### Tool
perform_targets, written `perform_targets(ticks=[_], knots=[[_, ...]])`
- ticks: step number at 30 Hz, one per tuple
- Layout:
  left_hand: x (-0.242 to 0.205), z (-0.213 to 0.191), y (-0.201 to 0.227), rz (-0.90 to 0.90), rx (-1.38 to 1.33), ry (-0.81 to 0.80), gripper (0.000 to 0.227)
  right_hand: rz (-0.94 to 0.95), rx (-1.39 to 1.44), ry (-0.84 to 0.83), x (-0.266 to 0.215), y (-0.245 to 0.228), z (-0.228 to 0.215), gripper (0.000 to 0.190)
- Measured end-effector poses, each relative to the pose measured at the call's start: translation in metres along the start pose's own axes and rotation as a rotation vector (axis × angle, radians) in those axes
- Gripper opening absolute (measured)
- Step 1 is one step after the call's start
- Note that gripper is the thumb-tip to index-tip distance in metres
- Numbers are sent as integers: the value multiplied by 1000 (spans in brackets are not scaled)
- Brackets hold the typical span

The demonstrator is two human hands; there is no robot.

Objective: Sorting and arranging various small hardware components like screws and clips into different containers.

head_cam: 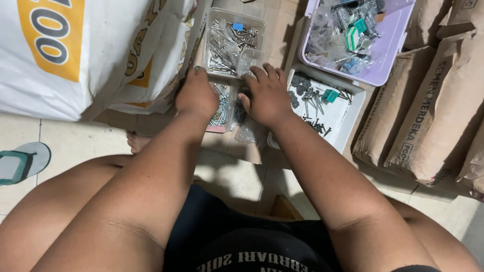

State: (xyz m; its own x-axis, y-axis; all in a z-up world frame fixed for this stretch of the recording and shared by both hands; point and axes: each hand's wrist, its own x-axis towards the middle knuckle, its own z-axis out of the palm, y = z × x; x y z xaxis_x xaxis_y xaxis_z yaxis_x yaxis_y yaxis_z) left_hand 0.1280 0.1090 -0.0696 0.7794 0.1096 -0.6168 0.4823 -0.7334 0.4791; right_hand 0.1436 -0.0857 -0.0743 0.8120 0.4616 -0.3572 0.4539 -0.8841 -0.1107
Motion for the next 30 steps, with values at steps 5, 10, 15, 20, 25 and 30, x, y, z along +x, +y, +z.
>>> perform_targets(ticks=[5, 10, 15, 20, 25, 30], knots=[[24, 17, -5, 267, 151, 35, 38, -8, -15, -22, -3, -3, -2, 52], [41, 25, 8, 257, 392, -46, 51, 10, -18, -76, -10, -2, -9, 53], [54, 29, 14, 231, 543, -138, 60, 24, -64, -192, -9, 3, -6, 63], [63, 31, 17, 271, 615, -109, 58, 31, -108, -236, -5, 5, -17, 68], [72, 41, 12, 270, 636, -108, 58, 33, -102, -196, 4, 11, -25, 69], [72, 43, 15, 225, 567, -100, 57, 42, -96, -102, 20, 17, -36, 73]])
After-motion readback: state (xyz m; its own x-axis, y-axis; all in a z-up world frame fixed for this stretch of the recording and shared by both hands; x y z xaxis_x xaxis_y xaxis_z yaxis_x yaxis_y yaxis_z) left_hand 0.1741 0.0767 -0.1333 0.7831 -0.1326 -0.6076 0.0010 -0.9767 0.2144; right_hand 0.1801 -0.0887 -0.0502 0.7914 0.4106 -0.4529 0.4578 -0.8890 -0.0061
